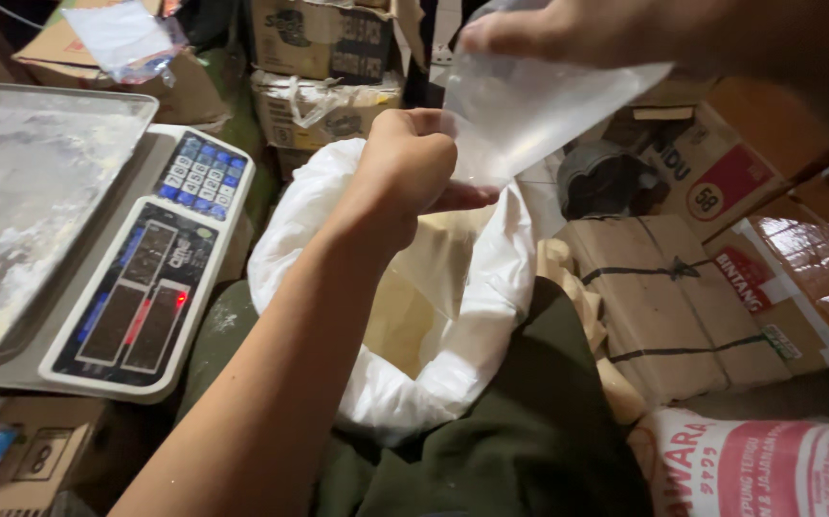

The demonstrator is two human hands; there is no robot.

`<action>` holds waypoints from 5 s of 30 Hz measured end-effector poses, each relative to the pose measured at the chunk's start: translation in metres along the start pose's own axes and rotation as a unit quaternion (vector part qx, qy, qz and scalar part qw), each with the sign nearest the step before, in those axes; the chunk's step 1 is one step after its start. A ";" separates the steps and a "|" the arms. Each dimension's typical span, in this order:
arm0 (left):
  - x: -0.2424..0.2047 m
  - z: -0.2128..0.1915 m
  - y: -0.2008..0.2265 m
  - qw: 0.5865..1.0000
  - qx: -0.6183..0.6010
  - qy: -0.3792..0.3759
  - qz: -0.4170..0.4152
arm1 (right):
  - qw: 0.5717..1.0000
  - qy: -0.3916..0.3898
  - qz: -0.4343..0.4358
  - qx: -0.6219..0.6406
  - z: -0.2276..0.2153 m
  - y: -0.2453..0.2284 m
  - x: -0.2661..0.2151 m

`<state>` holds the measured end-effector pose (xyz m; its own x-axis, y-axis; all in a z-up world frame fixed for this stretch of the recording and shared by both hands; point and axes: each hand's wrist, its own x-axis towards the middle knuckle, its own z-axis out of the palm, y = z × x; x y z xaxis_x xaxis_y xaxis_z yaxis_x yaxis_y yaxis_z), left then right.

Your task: The person scoops a granular material from a large sack into small plastic bags, weighs each bag on a digital scale, and adjusts the contents with a scoop to reach a target weight. The person then ties the filled bags and sets them aside.

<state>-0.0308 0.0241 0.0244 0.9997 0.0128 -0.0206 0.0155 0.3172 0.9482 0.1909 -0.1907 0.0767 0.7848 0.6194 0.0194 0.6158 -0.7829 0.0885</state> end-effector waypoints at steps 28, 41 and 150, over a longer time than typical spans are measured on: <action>-0.078 -0.191 0.145 0.982 0.106 0.100 0.122 | 0.944 -0.319 -0.013 -0.079 -0.021 -0.146 -0.014; -0.113 -0.302 0.180 0.914 0.354 0.184 0.073 | 0.935 -0.345 -0.048 -0.064 0.007 -0.162 -0.015; 0.018 -0.131 -0.039 0.845 0.392 0.291 0.220 | 0.505 0.077 0.600 0.616 0.389 -0.110 0.036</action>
<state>-0.0159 0.1362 -0.0542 0.7371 0.5020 0.4525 -0.1196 -0.5621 0.8184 0.1785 -0.1041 -0.3199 0.6877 -0.4205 -0.5918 -0.6463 0.0167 -0.7629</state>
